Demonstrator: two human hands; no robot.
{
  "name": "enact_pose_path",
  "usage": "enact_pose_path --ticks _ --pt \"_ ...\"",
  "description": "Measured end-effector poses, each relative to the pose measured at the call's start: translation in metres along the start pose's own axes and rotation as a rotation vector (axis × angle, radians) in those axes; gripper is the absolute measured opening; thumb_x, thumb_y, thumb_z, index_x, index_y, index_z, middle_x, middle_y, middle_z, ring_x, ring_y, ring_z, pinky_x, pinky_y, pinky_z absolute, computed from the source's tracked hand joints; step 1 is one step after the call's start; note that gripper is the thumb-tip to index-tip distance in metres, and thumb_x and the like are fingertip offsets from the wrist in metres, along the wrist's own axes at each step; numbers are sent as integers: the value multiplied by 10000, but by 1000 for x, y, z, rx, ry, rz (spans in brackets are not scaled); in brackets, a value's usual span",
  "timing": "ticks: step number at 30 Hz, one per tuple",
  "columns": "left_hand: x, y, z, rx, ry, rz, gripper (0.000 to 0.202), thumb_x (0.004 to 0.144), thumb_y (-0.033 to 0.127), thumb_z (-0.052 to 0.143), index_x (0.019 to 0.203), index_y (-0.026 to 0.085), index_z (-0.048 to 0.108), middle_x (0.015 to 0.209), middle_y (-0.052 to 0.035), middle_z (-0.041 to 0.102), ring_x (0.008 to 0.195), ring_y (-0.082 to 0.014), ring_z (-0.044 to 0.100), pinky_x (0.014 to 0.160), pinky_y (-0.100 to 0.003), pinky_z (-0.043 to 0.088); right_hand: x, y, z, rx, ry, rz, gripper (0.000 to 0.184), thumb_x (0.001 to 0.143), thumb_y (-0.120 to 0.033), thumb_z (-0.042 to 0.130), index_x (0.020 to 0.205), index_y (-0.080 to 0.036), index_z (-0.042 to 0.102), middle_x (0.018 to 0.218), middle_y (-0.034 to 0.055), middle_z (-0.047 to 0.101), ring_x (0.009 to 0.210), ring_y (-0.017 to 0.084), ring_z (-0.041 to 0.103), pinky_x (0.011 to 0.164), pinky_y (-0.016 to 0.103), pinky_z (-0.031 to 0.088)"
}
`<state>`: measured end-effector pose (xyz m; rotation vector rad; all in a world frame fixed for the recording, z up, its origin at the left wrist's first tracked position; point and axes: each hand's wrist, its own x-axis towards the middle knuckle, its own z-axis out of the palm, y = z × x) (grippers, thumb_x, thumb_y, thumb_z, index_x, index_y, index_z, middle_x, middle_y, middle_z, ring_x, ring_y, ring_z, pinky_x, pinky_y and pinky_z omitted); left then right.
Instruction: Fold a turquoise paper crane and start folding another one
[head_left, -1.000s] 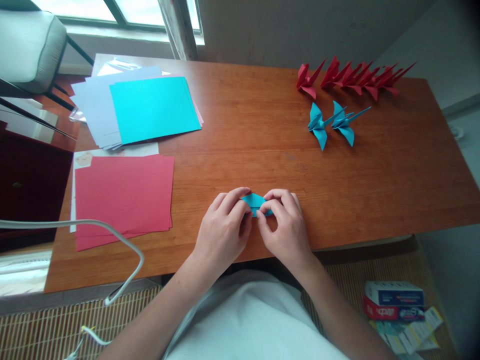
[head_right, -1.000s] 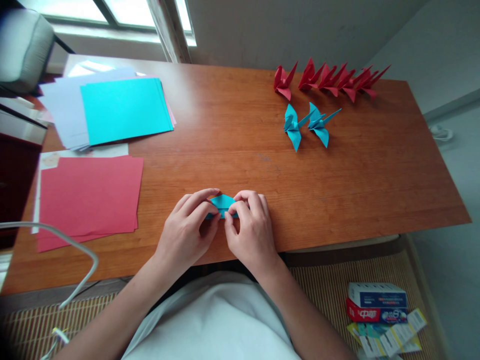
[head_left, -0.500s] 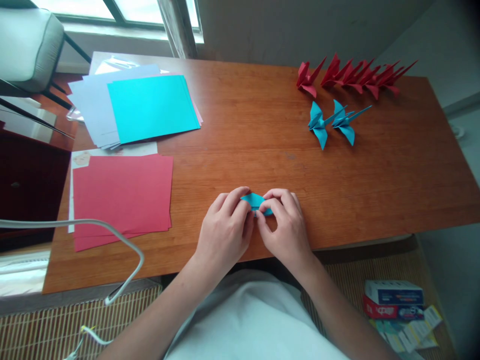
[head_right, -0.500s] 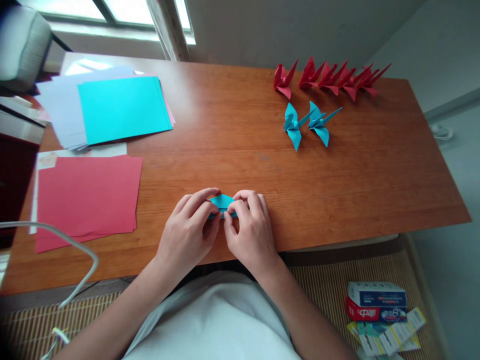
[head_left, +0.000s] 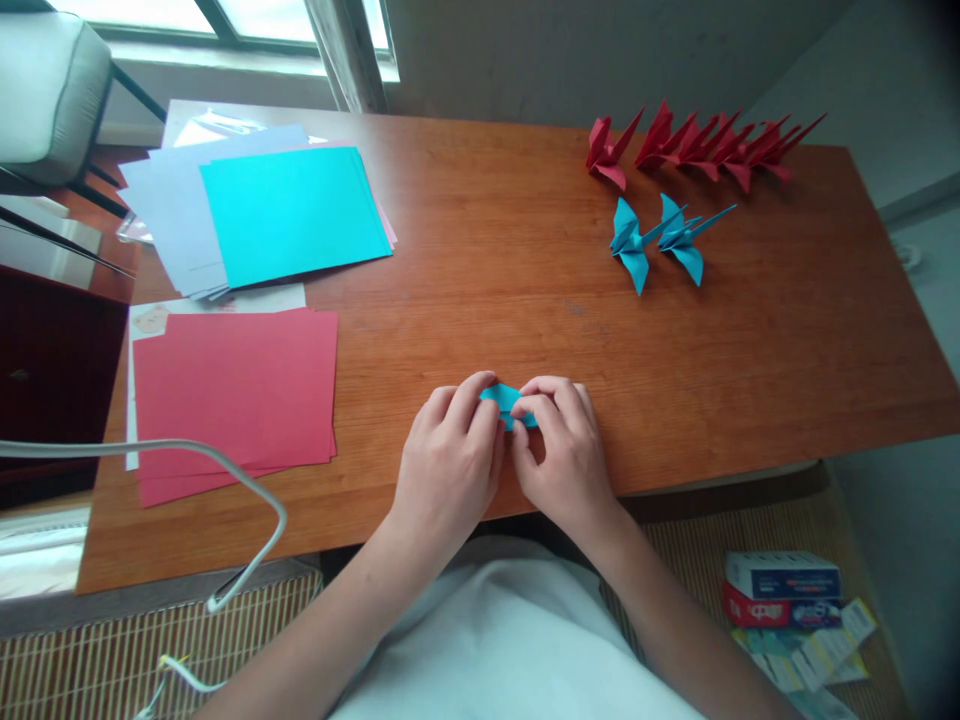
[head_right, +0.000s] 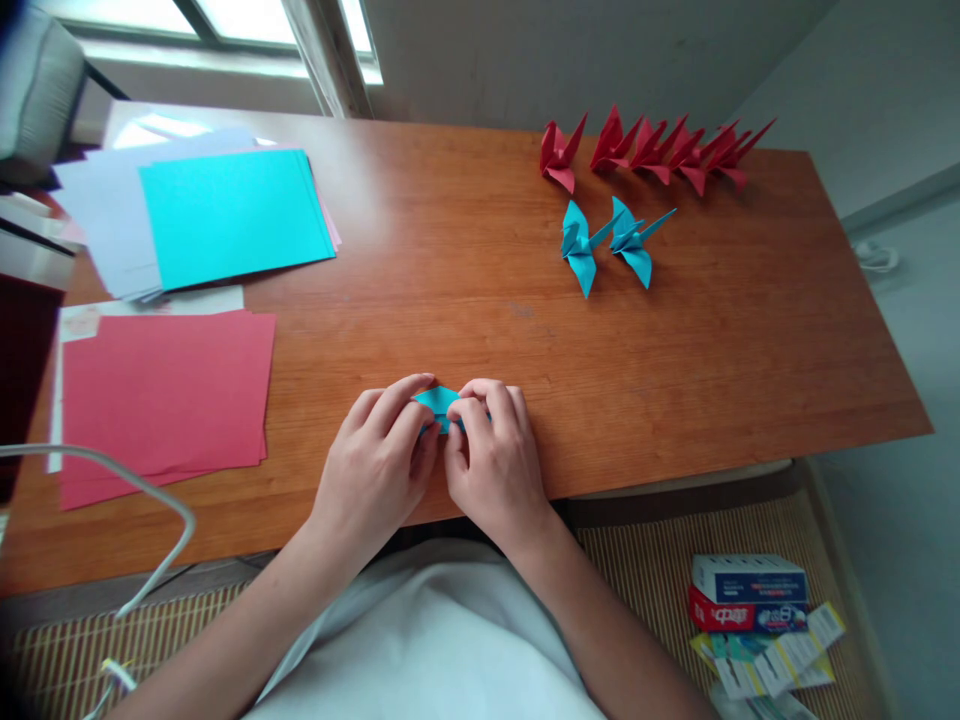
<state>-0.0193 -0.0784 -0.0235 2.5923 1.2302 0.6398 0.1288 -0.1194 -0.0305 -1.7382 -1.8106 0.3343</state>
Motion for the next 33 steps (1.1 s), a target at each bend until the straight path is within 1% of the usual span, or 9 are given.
enact_pose_path --ticks 6,10,12,15,16,18,28,33 --pt "-1 1 1 -4 -37 -53 123 961 111 501 940 184 597 1290 -125 675 1047 -280 625 870 -440 554 -1 7 1 -9 26 -18 355 782 51 462 958 -234 580 1104 93 608 1011 259 560 890 423 506" --pt "-3 -1 2 -9 -34 -57 104 958 117 513 945 181 594 1307 -128 665 1045 -283 616 889 -444 550 -2 9 -1 12 34 -2 388 771 63 438 976 -240 566 1092 89 607 1011 263 566 901 433 505" --pt "-3 -2 3 -13 -31 -55 99 957 117 516 951 174 596 1310 -130 662 1054 -282 616 903 -440 545 -2 8 -2 37 29 5 345 812 36 446 991 -234 567 1095 92 611 1020 263 570 909 434 504" --pt "-3 -2 5 -19 -22 -40 99 957 115 515 948 164 601 1294 -139 667 1075 -285 619 920 -437 540 0 5 -2 18 22 13 170 910 -95 523 1000 -228 576 1096 101 609 1019 268 570 908 437 504" --pt "-3 -2 5 -18 -18 -32 102 957 113 513 944 163 602 1282 -141 671 1079 -286 621 924 -437 539 0 4 -1 1 22 15 120 927 -142 551 1002 -230 579 1096 102 605 1017 271 568 904 439 505" --pt "-3 -2 5 -20 -12 -24 105 957 114 513 940 166 602 1268 -142 677 1082 -286 625 923 -437 541 1 2 0 -22 22 18 83 938 -190 581 1008 -235 583 1099 103 599 1014 272 564 898 440 506" --pt "-5 -3 3 -81 35 -50 81 956 125 540 923 178 593 1266 -124 677 1050 -259 621 931 -414 543 1 0 0 -19 6 31 73 933 -188 594 995 -226 590 1089 101 588 1011 266 557 900 425 499" --pt "-5 -8 -2 -162 14 -37 113 959 104 516 962 187 592 1269 -101 666 1092 -243 614 956 -401 530 4 0 -1 1 -12 59 59 915 -183 612 947 -228 593 1075 92 590 996 264 558 891 424 495"
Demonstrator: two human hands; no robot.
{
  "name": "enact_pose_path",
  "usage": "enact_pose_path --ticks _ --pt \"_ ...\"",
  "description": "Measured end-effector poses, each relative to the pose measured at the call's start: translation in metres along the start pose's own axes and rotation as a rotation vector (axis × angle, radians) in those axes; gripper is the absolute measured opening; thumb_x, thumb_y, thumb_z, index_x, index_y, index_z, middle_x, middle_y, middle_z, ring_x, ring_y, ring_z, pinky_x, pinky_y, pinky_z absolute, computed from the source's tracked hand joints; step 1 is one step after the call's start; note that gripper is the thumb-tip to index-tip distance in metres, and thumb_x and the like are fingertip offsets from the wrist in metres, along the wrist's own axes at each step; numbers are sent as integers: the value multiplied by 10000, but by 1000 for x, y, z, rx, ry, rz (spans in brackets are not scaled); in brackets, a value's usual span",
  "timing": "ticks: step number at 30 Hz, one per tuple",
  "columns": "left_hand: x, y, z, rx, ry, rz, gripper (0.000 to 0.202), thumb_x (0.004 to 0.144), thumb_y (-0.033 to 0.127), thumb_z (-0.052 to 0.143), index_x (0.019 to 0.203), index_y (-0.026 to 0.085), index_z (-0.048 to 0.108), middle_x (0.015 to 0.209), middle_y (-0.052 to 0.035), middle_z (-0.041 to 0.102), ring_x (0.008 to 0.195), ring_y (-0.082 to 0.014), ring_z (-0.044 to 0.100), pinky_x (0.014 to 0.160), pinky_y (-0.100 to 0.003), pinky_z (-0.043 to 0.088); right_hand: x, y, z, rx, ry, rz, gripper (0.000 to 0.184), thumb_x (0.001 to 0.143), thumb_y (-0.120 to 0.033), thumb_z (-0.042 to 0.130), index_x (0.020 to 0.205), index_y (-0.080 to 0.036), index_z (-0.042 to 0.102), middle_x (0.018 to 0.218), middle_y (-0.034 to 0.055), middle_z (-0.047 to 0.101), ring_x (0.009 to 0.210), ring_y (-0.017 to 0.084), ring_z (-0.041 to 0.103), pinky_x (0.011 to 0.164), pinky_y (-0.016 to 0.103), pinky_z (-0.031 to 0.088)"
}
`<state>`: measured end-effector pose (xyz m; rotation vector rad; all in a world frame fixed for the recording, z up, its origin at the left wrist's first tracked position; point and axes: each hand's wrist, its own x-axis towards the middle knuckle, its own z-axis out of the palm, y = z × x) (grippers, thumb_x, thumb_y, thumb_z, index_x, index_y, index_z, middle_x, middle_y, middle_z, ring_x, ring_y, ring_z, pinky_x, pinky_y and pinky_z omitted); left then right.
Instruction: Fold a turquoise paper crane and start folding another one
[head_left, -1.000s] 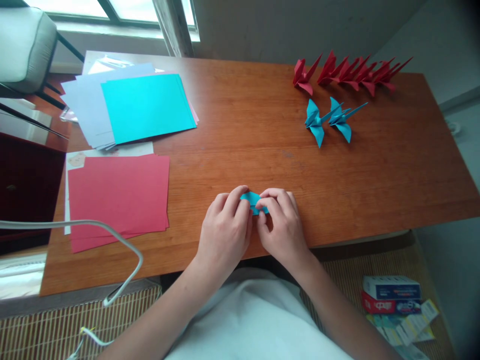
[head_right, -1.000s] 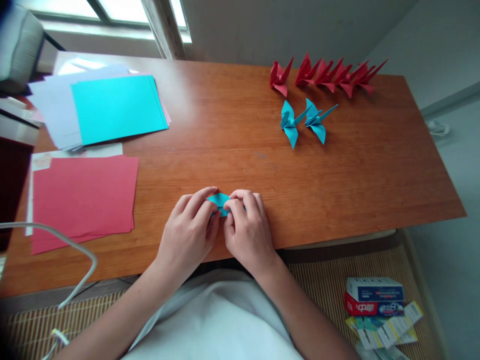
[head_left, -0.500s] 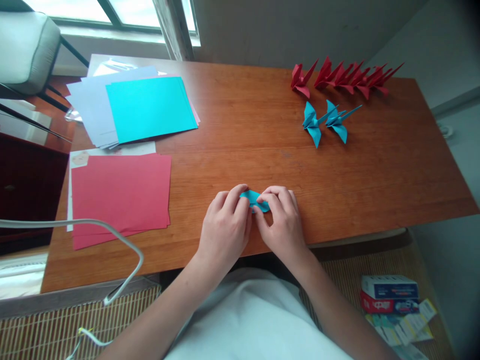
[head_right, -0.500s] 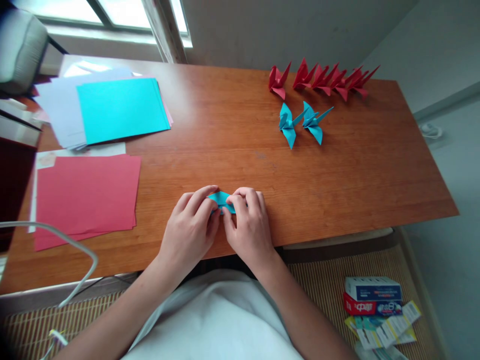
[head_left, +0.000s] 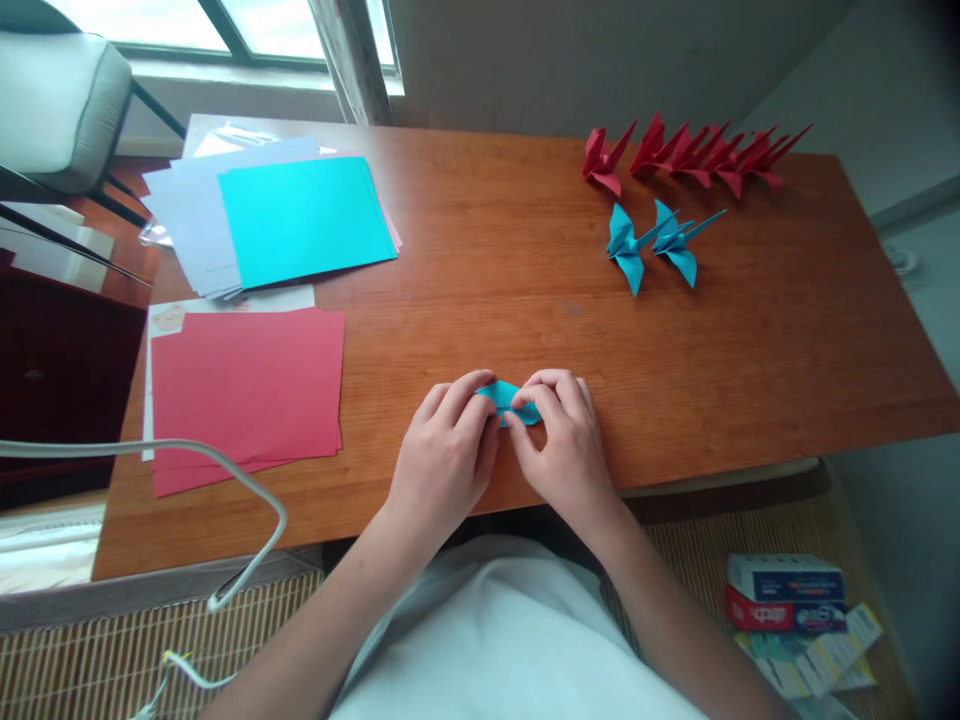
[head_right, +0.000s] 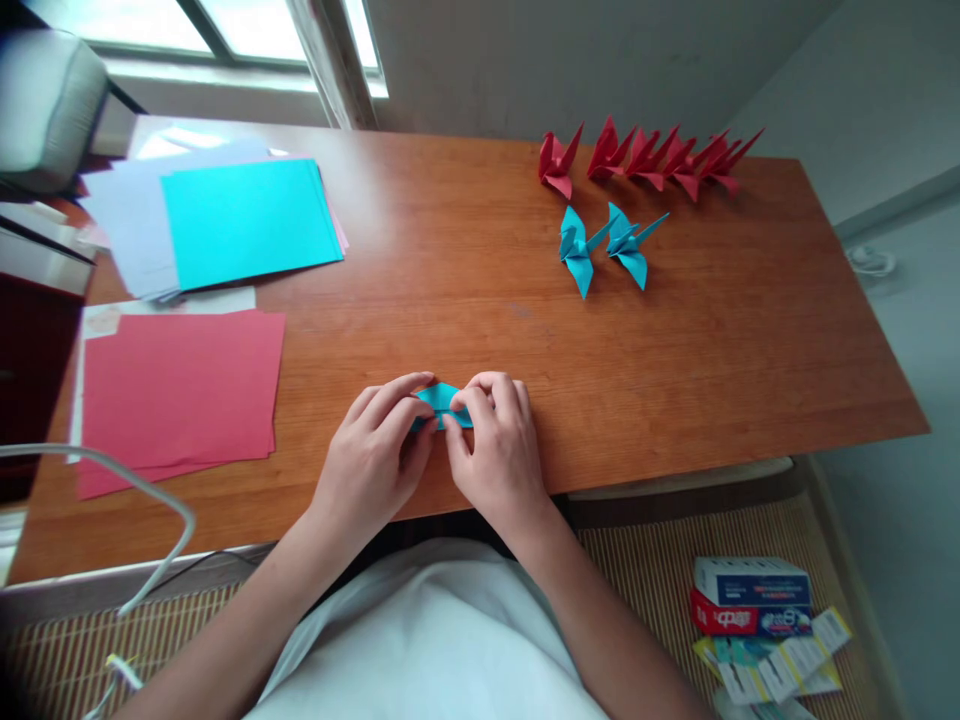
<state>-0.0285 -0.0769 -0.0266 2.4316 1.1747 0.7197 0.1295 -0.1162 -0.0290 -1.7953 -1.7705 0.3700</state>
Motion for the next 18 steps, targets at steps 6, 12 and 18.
enact_pose_path --ticks 6,12,18 --pt "-2 -6 -8 -119 -35 -1 194 950 62 482 1042 194 591 1303 -84 646 1104 -214 606 957 -375 524 2 -1 -1 14 -6 16 64 908 -177 618 885 -232 595 1064 86 587 989 259 566 884 420 496" --pt "-3 0 -2 -35 -16 -20 139 936 90 514 977 193 596 1306 -99 639 1116 -238 599 974 -391 516 2 -1 0 13 -6 18 66 899 -161 626 879 -221 610 1068 88 590 990 253 561 890 406 494" --pt "-4 7 -1 81 -13 -118 82 945 163 545 927 187 621 1386 -137 604 1237 -305 556 1017 -478 476 2 -1 0 10 10 4 62 897 -162 631 871 -214 612 1069 92 596 983 253 555 882 402 489"
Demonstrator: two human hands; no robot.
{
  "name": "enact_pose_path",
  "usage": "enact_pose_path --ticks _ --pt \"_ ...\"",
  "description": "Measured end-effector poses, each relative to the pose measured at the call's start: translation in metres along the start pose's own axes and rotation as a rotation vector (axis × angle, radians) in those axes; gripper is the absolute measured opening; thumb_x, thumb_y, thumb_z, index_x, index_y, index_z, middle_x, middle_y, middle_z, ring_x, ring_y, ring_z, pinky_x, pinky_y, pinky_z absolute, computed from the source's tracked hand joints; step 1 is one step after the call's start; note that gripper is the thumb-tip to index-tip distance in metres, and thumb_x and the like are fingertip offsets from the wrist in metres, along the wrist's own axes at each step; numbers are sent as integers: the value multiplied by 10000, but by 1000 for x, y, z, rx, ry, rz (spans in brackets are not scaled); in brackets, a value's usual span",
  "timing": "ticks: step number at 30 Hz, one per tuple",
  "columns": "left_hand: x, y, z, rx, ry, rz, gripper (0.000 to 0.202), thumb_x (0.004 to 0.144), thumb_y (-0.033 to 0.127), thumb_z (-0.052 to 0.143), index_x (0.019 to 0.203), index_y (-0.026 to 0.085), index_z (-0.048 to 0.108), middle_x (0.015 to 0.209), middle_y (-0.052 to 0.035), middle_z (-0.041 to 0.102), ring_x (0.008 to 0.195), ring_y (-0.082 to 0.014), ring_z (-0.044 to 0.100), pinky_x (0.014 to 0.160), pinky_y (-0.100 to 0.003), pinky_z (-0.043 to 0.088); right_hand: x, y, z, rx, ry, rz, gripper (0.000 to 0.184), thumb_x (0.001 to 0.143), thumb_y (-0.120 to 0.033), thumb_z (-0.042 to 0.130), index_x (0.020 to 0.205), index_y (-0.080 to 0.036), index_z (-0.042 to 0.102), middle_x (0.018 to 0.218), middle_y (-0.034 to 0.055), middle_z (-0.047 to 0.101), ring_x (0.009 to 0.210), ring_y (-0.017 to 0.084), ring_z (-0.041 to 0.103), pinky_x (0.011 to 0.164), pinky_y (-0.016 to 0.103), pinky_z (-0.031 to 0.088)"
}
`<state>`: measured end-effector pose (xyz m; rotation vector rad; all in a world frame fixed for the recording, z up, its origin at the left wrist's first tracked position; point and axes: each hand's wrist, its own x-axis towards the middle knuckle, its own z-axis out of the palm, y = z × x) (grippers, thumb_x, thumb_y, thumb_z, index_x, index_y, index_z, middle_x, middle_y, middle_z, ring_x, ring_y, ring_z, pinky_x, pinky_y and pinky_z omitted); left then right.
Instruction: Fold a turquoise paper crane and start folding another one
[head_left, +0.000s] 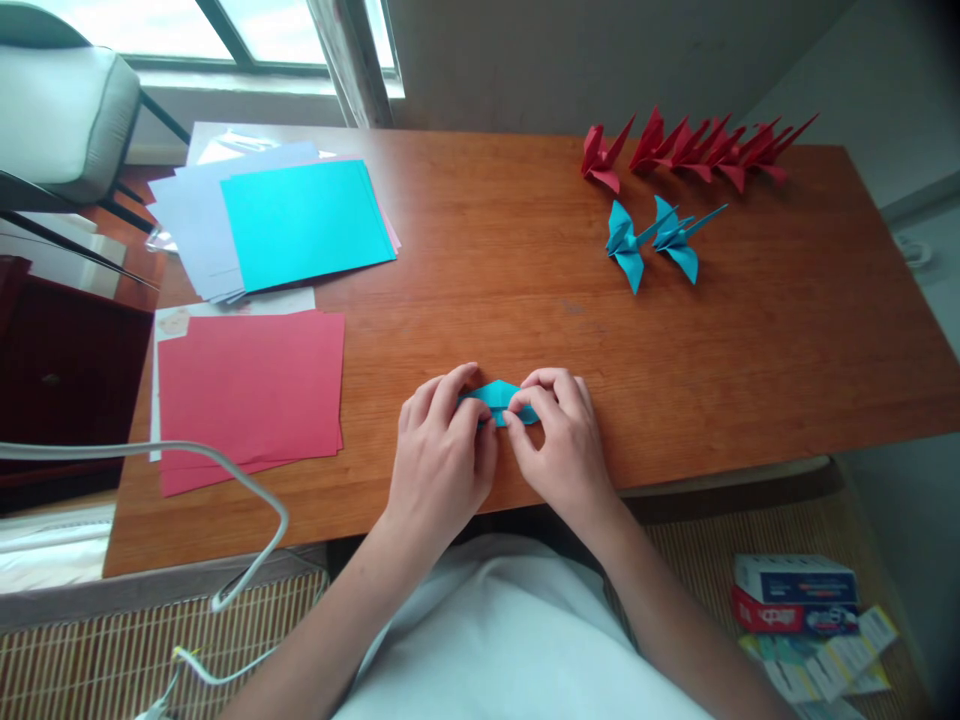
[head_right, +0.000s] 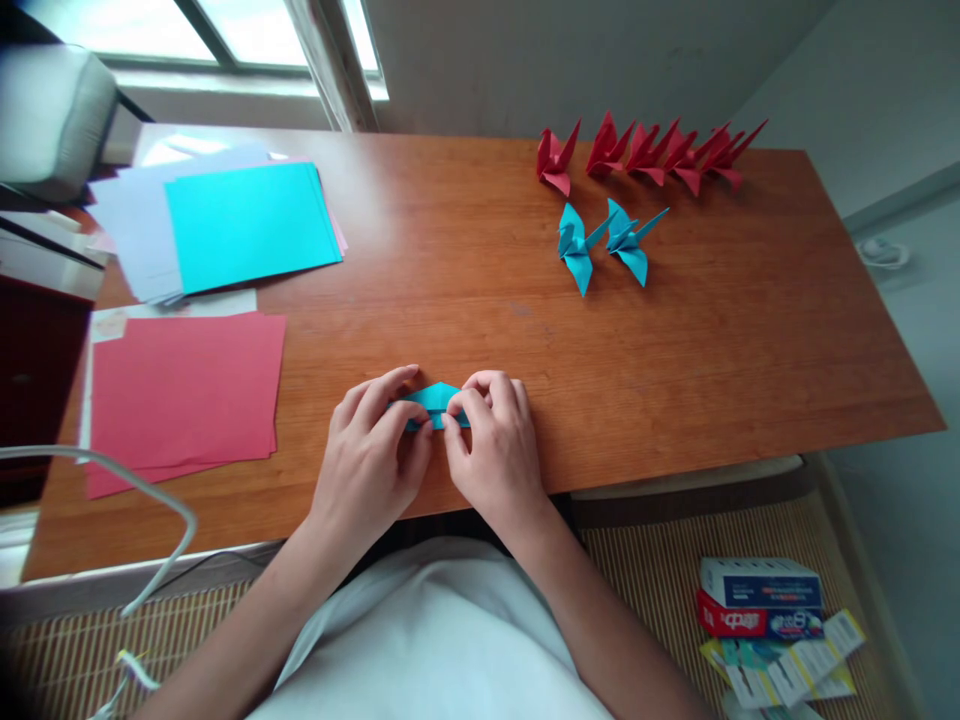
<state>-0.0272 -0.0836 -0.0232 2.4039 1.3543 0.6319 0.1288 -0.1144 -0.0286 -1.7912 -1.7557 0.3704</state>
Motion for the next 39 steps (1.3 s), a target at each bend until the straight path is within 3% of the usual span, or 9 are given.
enact_pose_path --ticks 4,12,17,25,39 --pt "1 -1 -6 77 -26 -28 95 959 228 556 920 195 637 1473 -142 547 1350 -350 488 1050 -541 425 -1 0 0 -5 0 -4 64 907 -166 617 874 -219 603 1075 90 597 978 253 556 880 406 489" --pt "3 -6 -10 97 -89 14 133 976 221 525 911 180 633 1520 -170 499 1447 -361 408 1135 -561 373 -1 1 1 -4 1 -7 64 907 -165 618 880 -220 600 1082 95 597 983 257 552 880 410 489" --pt "2 -10 -10 92 -77 48 124 978 230 548 919 175 643 1505 -174 515 1439 -370 423 1143 -573 379 -1 1 1 1 4 -6 59 910 -164 613 879 -213 600 1080 100 599 976 253 544 874 405 486" --pt "-1 -19 -14 -3 -81 60 95 960 190 575 939 220 663 1500 -111 532 1441 -320 428 1136 -555 400 -2 1 0 -1 0 -6 57 912 -178 612 876 -218 594 1090 95 595 972 252 544 876 406 481" --pt "6 -13 -14 -43 -101 -7 57 937 227 619 904 220 664 1476 -115 551 1416 -320 452 1176 -588 352 -2 0 0 -3 -5 4 67 911 -172 607 878 -226 589 1090 97 597 985 260 551 885 417 483"
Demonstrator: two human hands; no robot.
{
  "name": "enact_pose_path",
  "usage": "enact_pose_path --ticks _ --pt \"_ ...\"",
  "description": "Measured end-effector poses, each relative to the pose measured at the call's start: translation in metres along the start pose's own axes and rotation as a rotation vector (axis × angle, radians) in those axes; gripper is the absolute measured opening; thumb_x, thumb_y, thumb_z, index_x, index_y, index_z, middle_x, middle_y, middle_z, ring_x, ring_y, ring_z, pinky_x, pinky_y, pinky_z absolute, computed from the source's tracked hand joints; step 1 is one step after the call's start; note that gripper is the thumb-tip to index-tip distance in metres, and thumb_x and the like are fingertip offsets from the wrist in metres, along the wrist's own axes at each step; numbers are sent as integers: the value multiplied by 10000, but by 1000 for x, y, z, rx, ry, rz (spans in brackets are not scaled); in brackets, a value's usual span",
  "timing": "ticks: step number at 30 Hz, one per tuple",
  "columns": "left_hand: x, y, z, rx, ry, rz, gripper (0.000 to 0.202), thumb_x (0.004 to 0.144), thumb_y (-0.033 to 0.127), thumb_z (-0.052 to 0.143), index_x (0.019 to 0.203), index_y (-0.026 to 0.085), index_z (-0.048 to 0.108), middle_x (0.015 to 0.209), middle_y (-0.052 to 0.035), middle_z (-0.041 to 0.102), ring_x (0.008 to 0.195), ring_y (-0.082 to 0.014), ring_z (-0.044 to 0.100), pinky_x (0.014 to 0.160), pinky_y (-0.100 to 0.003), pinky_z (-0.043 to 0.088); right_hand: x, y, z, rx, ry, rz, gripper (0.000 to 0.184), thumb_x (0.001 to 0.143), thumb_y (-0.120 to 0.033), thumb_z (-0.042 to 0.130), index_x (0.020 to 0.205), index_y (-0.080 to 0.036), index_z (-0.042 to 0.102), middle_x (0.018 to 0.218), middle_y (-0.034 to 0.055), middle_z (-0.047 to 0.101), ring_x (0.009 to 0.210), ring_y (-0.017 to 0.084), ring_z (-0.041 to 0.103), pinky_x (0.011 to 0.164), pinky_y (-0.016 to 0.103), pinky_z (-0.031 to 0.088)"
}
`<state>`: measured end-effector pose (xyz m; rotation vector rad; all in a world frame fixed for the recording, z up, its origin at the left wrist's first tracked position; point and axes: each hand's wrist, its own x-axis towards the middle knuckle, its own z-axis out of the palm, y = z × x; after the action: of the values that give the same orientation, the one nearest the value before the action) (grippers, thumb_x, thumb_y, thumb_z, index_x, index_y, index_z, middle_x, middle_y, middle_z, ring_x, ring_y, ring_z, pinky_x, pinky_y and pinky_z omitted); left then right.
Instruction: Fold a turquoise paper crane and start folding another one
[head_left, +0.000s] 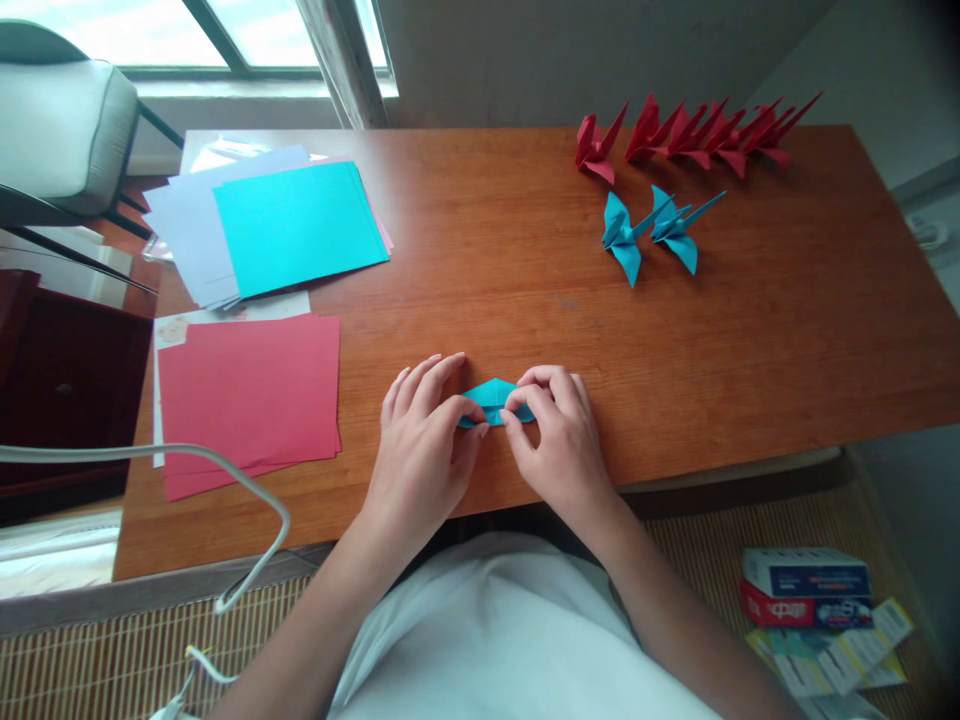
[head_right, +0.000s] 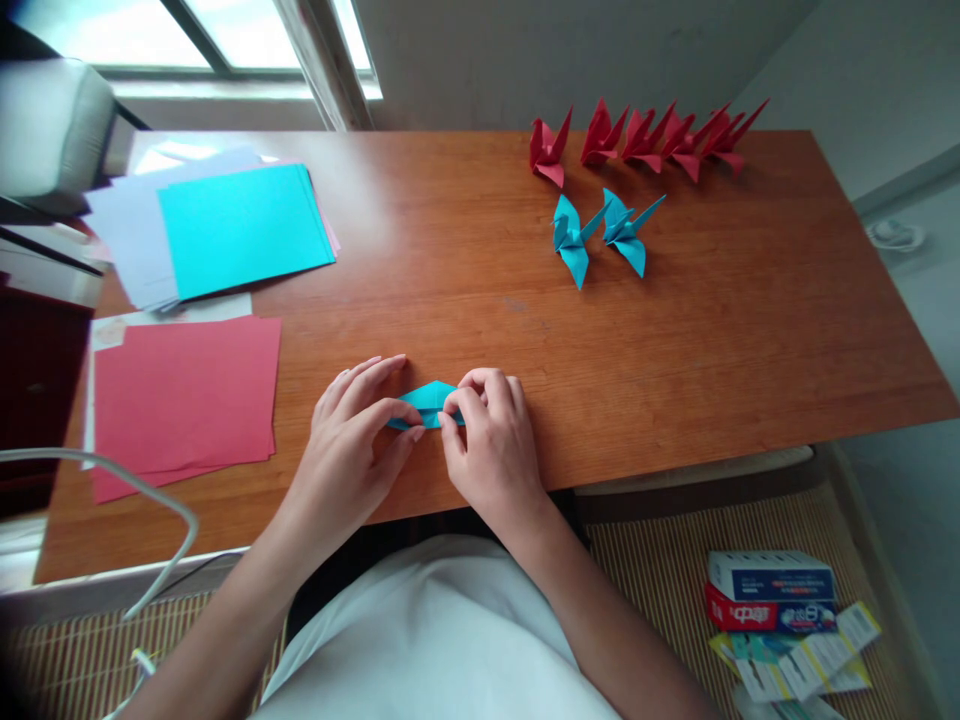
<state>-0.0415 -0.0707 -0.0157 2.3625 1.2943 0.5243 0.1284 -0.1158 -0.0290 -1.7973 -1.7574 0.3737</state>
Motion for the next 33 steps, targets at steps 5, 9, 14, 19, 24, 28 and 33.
enact_pose_path --ticks 5,9,14,19,24,28,33 --pt "-1 -1 2 44 13 13 93 953 248 604 897 203 663 1491 -135 534 1425 -336 436 1173 -589 353 0 0 0 0 1 -5 53 914 -180 609 882 -219 594 1090 100 598 985 258 548 879 409 482" --pt "0 -3 0 37 -17 18 99 950 232 596 894 207 674 1502 -129 524 1431 -340 426 1174 -600 346 0 1 0 2 3 -6 61 911 -178 610 876 -224 592 1089 98 599 975 256 545 873 414 483" --pt "3 -5 -3 -18 -42 -10 85 928 215 629 871 229 691 1496 -94 537 1438 -326 423 1184 -606 340 1 1 1 5 2 -7 58 912 -173 607 874 -215 595 1093 105 601 972 254 542 871 412 483" --pt "3 -4 -2 -29 -16 -25 85 923 214 638 858 228 690 1472 -93 563 1422 -325 445 1175 -615 357 0 2 1 4 4 -12 65 911 -174 608 887 -232 589 1095 96 596 975 261 545 877 424 483" --pt "3 -2 -1 -20 -1 -27 75 921 220 644 859 223 686 1465 -101 570 1415 -327 456 1174 -612 359 0 2 1 11 6 -9 62 911 -174 606 880 -225 590 1093 98 597 981 257 545 878 417 482" --pt "2 -2 -1 -1 -11 -29 75 920 218 643 858 216 688 1475 -108 560 1423 -337 445 1176 -603 357 1 1 1 9 4 -8 67 913 -170 604 873 -221 590 1086 99 597 979 256 542 881 416 479" --pt "3 -2 -3 32 -48 -30 89 934 235 619 883 223 690 1522 -99 514 1465 -341 389 1177 -605 350 1 1 1 3 2 -9 60 911 -170 604 882 -222 596 1094 102 597 975 256 539 873 418 481"
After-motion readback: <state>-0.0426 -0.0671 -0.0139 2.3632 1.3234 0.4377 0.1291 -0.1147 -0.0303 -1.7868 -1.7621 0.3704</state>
